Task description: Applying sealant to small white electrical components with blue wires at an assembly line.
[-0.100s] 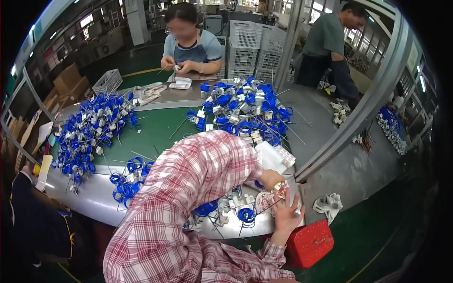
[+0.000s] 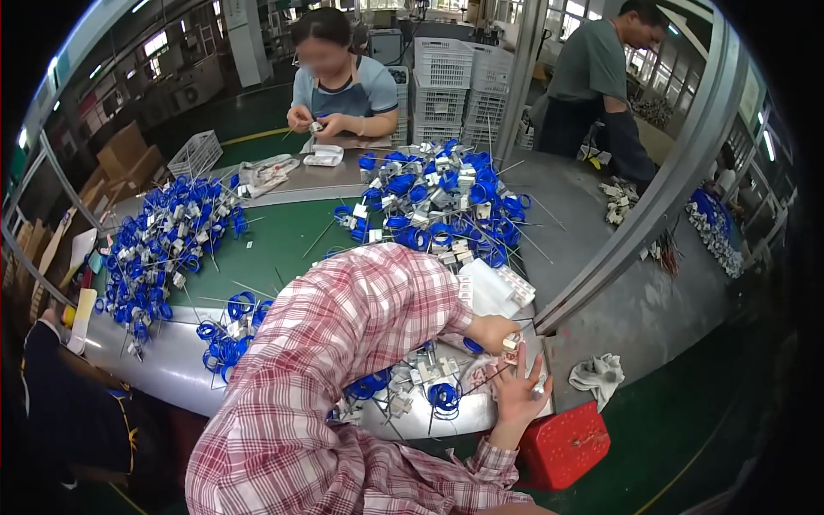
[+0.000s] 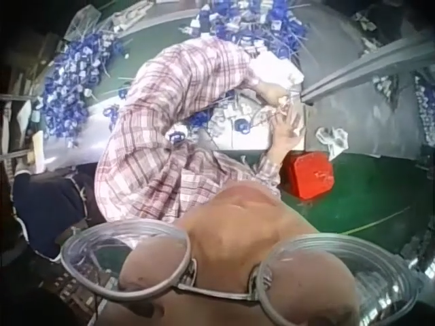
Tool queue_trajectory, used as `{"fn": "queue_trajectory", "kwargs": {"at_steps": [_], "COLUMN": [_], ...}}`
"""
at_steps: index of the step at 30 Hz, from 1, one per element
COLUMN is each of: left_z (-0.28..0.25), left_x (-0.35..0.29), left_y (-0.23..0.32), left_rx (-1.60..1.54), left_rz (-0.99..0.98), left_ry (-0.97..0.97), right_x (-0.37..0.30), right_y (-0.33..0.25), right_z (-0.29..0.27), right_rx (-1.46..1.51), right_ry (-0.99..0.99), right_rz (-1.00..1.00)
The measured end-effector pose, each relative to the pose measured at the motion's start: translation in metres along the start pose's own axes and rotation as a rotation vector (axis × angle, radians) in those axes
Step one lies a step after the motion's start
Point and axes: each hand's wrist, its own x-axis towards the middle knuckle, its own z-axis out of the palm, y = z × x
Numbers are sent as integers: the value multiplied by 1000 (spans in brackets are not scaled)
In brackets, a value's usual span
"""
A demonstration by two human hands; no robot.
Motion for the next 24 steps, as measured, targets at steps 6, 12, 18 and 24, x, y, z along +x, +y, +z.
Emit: {"fn": "queue_trajectory", "kwargs": {"at_steps": [6, 12, 18, 24], "left_z": [6, 7, 0, 6], "left_x": [9, 3, 0, 13], "left_y": [14, -3, 5, 1], "left_rx": [-118, -154, -166, -199], "left_rz": [40, 30, -72, -27], "left_ry": [78, 86, 108, 149], "right_x": [8, 10, 8, 2], "right_y": [-7, 1, -2, -6], "right_z": [1, 1, 7, 17], "right_rx": [-7, -18, 0, -51], "right_ry": [-166, -203, -197, -204], "right_rz": [-32, -13, -7, -42]}}
